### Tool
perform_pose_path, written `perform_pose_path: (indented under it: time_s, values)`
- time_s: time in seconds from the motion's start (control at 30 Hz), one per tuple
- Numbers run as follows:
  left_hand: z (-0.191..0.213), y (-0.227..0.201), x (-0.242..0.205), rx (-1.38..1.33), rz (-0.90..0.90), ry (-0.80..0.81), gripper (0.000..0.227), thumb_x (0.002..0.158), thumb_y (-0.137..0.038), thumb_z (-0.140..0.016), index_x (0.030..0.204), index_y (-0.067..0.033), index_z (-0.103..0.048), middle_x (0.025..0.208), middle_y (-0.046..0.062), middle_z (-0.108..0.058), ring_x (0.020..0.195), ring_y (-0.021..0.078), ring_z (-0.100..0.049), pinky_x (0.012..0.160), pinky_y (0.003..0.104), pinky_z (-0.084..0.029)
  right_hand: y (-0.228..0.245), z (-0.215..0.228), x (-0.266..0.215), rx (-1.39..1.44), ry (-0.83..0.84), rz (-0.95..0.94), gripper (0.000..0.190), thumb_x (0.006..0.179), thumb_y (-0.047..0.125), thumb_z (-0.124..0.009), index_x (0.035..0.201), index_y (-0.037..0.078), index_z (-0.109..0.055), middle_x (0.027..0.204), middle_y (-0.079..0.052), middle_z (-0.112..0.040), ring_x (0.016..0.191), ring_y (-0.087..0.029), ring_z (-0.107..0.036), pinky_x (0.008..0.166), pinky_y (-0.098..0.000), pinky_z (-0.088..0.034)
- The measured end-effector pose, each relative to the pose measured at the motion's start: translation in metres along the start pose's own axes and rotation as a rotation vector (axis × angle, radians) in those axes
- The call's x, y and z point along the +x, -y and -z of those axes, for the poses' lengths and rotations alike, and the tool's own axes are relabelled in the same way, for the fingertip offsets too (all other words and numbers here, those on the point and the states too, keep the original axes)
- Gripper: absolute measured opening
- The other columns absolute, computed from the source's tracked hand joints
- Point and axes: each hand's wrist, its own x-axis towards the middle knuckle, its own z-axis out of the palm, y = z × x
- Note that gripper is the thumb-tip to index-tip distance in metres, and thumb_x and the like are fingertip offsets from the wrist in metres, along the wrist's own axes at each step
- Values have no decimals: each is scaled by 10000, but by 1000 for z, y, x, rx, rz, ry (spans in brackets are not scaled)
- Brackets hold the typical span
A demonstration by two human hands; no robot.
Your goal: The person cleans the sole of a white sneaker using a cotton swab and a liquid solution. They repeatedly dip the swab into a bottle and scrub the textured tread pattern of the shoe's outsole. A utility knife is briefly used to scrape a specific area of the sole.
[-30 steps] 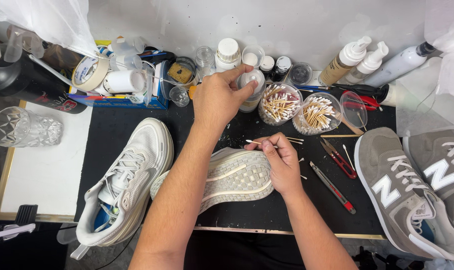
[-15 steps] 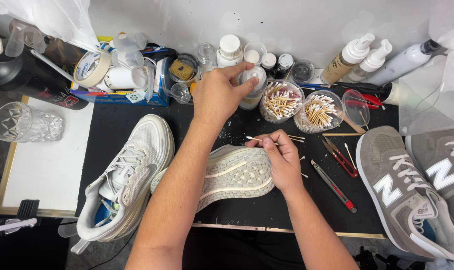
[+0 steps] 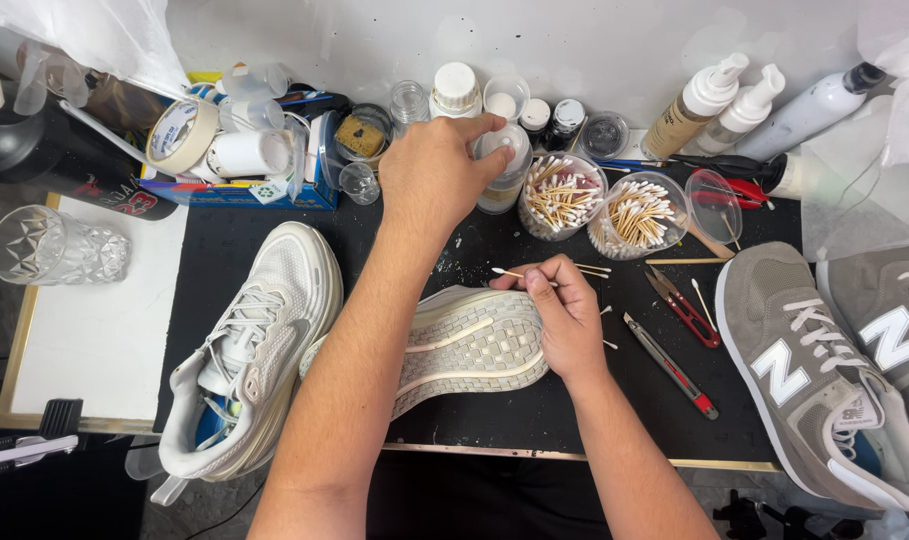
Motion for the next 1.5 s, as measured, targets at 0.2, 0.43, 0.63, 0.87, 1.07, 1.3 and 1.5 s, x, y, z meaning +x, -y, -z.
perform_pose_path:
  time_s: [0.2,0.43,0.63,0.87,1.07,1.3,1.5]
  values:
    - [4,-7,2,62,-20,-5,334,805,-458,-785,1089,-286,-810,649,65,-739,690,284,-743,624,425,-576,3,-2,2,-9,-21,-20,168,1089,139,-518,974,22,-552,1000,-163,-756,919,-156,-723,819,-306,-604]
    - [3,-7,9,145,-54,14,337,793,-459,-803,1072,-270,-812,709,109,-744,689,316,-742,596,436,-576,6,-5,3,30,-29,-46,171,1086,134,-509,971,16,-557,978,-160,-752,902,-160,-737,801,-309,-613]
    - [-3,-5,14,245,-151,-35,305,781,-424,-816,1026,-244,-824,752,106,-750,695,313,-742,611,436,-586,6,-6,3,-6,-39,-32,175,1091,129,-506,965,15,-547,979,-166,-756,887,-156,-734,792,-303,-611]
    - [-2,-9,12,225,-142,-14,305,789,-411,-821,1034,-230,-823,746,120,-749,679,320,-738,594,438,-580,5,-6,3,-12,-44,-29,175,1090,129,-510,962,16,-549,986,-169,-760,891,-155,-732,799,-301,-607]
    - [-1,-10,19,220,-93,22,308,755,-384,-837,1026,-239,-822,770,105,-755,695,300,-745,611,421,-585,5,-5,3,-34,-50,-38,177,1088,131,-510,958,17,-547,972,-167,-765,873,-153,-732,779,-299,-606]
    - [-3,-8,14,183,-116,-18,309,763,-377,-847,1033,-227,-829,751,125,-757,706,312,-744,641,433,-584,7,-6,7,-27,-49,-53,182,1083,131,-505,944,21,-547,956,-164,-760,870,-154,-741,772,-296,-611]
    - [-1,-8,20,178,-83,37,298,757,-363,-839,1029,-240,-826,788,109,-759,712,296,-747,639,421,-591,3,-5,5,9,-46,-44,178,1087,121,-507,941,24,-539,958,-162,-752,873,-158,-736,774,-302,-611]
